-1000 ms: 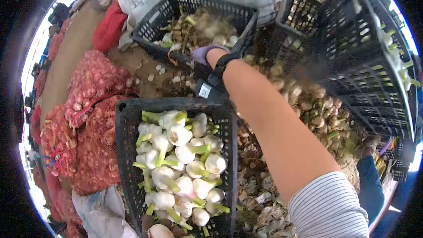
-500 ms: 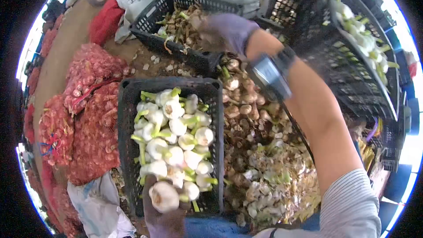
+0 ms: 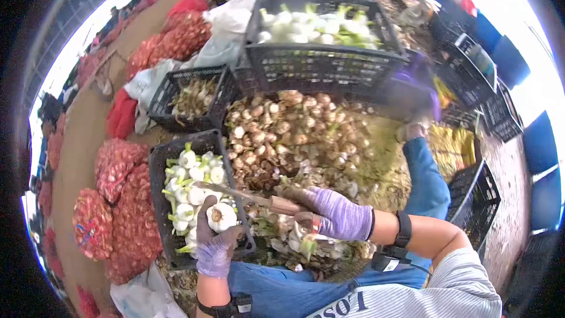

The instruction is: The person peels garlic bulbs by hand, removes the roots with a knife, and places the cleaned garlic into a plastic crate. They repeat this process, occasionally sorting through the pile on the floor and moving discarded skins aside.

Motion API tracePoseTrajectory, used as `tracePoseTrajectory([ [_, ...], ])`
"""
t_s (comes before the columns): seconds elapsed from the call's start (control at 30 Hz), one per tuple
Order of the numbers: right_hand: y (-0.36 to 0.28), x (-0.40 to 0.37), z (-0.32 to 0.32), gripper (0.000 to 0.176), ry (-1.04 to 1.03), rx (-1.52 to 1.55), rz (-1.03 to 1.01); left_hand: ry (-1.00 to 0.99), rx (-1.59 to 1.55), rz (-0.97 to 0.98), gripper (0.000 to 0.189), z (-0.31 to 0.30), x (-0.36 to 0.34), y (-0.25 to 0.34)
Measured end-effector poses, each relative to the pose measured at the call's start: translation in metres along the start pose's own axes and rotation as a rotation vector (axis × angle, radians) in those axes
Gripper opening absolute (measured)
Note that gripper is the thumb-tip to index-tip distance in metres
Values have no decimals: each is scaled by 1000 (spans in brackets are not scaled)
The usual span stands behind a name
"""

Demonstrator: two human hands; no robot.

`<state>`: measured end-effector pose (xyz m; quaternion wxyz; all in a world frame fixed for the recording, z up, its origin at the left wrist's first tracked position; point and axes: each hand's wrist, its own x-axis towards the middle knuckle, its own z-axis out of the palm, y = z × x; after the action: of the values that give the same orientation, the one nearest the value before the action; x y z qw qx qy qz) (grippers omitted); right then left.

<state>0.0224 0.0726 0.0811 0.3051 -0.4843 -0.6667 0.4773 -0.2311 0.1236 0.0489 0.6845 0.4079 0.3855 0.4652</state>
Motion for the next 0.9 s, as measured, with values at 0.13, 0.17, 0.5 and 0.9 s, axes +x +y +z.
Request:
tracePoseTrajectory([
  [0.13,15,-53,-3,76,87,170,45,-107,43,32,82,49,-25,-17],
  [0.17,16,-64,-4,77,110,379,119,-129,53,49,82,58,-29,-24],
  [0.5,19,-144,-52,60,197,-373,-140,-353,280,11,82,130,-45,-37],
  [0.9,-8,-156,-80,51,97,-849,-178,-524,235,-69,38,175,-59,-29],
])
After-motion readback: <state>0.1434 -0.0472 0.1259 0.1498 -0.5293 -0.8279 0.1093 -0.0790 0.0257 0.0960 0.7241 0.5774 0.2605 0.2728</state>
